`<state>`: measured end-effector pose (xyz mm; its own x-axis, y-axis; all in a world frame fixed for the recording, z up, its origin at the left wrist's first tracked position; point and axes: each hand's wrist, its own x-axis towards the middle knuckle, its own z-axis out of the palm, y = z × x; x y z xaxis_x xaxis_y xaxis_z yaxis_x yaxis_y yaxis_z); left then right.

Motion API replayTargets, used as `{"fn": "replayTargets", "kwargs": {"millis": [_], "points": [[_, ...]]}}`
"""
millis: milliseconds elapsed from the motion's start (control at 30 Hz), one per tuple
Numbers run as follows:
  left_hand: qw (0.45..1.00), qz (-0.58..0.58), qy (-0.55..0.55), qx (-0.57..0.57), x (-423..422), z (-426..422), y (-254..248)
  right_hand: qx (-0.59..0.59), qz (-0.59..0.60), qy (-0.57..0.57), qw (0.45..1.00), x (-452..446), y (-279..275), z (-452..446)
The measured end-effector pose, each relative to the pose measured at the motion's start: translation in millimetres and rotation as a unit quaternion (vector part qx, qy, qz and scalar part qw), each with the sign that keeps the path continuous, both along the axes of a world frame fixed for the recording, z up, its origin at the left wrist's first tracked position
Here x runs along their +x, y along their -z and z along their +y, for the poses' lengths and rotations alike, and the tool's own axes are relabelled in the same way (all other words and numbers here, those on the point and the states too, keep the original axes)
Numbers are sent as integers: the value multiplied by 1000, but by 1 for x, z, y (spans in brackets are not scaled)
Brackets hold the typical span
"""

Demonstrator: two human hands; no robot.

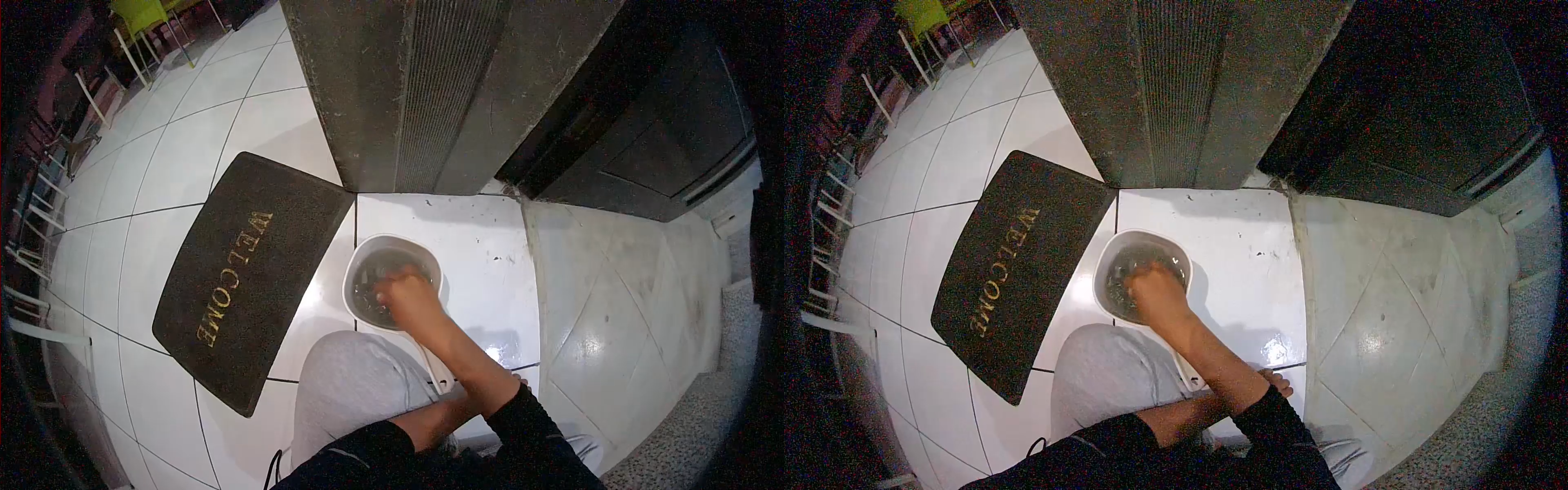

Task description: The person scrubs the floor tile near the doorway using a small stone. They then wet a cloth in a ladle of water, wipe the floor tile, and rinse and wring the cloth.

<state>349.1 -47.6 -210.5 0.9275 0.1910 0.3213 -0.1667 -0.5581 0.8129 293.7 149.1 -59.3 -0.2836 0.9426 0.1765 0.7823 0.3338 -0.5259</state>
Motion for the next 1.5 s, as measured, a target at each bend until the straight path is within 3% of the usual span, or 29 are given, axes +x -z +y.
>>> {"fn": "replayTargets", "kwargs": {"millis": [67,100,200,267,333,400,467,500,567,633,667,800,867,933,1000,1067,1133,1200,1233,1300,1400,1500], "points": [[1000,7,12,-24,-1,1,3,5,-113,70,991,7,-10,7],[999,7,15,-34,-1,0,7,5,-114,70,991,6,-4,7],[998,6,26,-59,0,-6,18,21,-79,-7,997,5,6,4],[996,7,37,-75,1,-11,28,69,23,19,997,8,-6,-3],[995,9,44,-89,6,-20,48,66,24,55,996,25,-25,-4],[994,5,38,-101,13,-32,74,118,100,177,972,53,-34,-7],[997,-19,17,-79,9,-23,48,76,175,273,943,90,-26,-18],[998,-44,-1,-55,1,-4,10,58,155,311,936,108,-15,-26],[995,78,47,47,-2,17,-32,39,133,353,925,138,20,-50],[991,121,62,-9,-6,31,-63,-18,47,384,922,155,59,-72],[981,166,73,-66,-7,34,-70,-18,47,387,921,157,70,-78],[983,164,34,-71,0,14,-32,46,-22,392,919,173,92,-60],[980,161,89,79,3,9,-12,42,-26,423,905,193,92,-26],[988,138,53,44,-5,25,-49,75,-53,413,906,209,88,-1],[954,169,155,195,-7,33,-65,75,-21,413,907,217,87,10],[964,164,125,169,-7,32,-65,75,-11,421,904,207,91,-6],[973,157,93,141,-5,23,-54,38,-6,361,932,190,87,-33],[1000,13,-3,28,-3,18,-42,31,-9,366,930,183,82,-39],[1000,15,-2,23,-3,15,-40,25,-11,372,928,180,84,-44],[983,110,40,142,-6,15,-44,43,-26,382,923,191,87,-26],[963,130,96,216,-11,35,-71,60,-13,405,912,208,88,6],[971,120,82,188,-8,29,-62,57,18,392,918,201,91,-3]]}}
